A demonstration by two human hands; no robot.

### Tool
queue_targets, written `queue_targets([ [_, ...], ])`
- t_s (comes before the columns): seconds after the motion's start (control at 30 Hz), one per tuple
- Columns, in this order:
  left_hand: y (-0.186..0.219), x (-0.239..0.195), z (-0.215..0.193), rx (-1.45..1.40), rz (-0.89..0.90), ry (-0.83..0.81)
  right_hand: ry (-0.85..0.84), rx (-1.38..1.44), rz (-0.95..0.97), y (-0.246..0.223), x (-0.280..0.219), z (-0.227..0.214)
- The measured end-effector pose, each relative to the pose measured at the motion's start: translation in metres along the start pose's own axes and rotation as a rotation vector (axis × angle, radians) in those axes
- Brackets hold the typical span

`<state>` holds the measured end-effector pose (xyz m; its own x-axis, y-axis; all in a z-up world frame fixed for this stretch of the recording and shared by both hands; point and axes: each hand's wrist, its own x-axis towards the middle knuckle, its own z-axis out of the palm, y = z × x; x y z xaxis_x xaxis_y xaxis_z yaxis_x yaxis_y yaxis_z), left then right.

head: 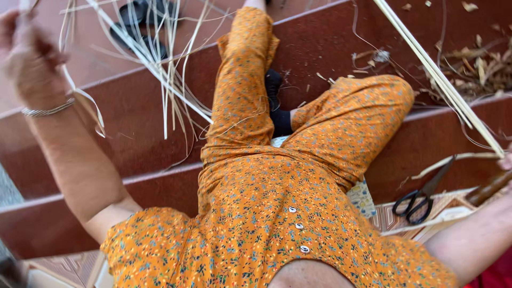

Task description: The person sits on a tiled floor and uses a knife to split long bamboo strips into thinner strands. They hold the bamboo with one hand and draw the knife along its length to peel off thin layers, repeating the process on multiple pieces.

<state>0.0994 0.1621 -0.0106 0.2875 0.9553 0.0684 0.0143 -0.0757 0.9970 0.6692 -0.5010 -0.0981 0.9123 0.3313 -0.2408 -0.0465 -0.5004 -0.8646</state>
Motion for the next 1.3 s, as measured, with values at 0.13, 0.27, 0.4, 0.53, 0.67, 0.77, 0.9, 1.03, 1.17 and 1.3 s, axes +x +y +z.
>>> queue_targets([
  [0.13, 0.027, -0.063, 0.059, 0.287, 0.187, -0.241, -0.199, 0.142, -0.062, -0.055, -0.022, 0.048],
  [0.27, 0.049, -0.131, 0.126, 0.472, 0.374, -0.499, -0.423, 0.259, -0.203, -0.118, -0.048, 0.124],
  [0.4, 0.056, -0.171, 0.154, 0.645, 0.595, -0.699, -0.660, 0.216, -0.391, -0.163, -0.073, 0.199],
  [0.53, 0.051, -0.177, 0.146, 0.610, 0.549, -0.678, -1.027, 0.105, -0.304, -0.178, -0.089, 0.251],
  [0.67, 0.036, -0.169, 0.123, 0.632, 0.505, -0.577, -1.104, -0.167, -0.308, -0.171, -0.097, 0.256],
  [0.77, 0.007, -0.170, 0.108, 0.825, 0.720, -0.315, -1.086, -0.063, -0.201, -0.164, -0.091, 0.247],
  [0.9, -0.054, -0.189, 0.107, 0.573, 0.403, 0.106, -1.042, 0.019, -0.152, -0.165, -0.087, 0.238],
  [1.03, -0.097, -0.202, 0.108, -0.194, -0.396, 0.028, -1.117, -0.019, -0.164, -0.168, -0.094, 0.235],
  [1.17, -0.092, -0.185, 0.105, -0.917, -0.586, -0.049, -1.215, -0.125, -0.151, -0.167, -0.098, 0.240],
  [1.3, -0.073, -0.153, 0.077, -1.077, -0.455, 0.098, -1.236, -0.300, -0.323, -0.162, -0.104, 0.247],
])
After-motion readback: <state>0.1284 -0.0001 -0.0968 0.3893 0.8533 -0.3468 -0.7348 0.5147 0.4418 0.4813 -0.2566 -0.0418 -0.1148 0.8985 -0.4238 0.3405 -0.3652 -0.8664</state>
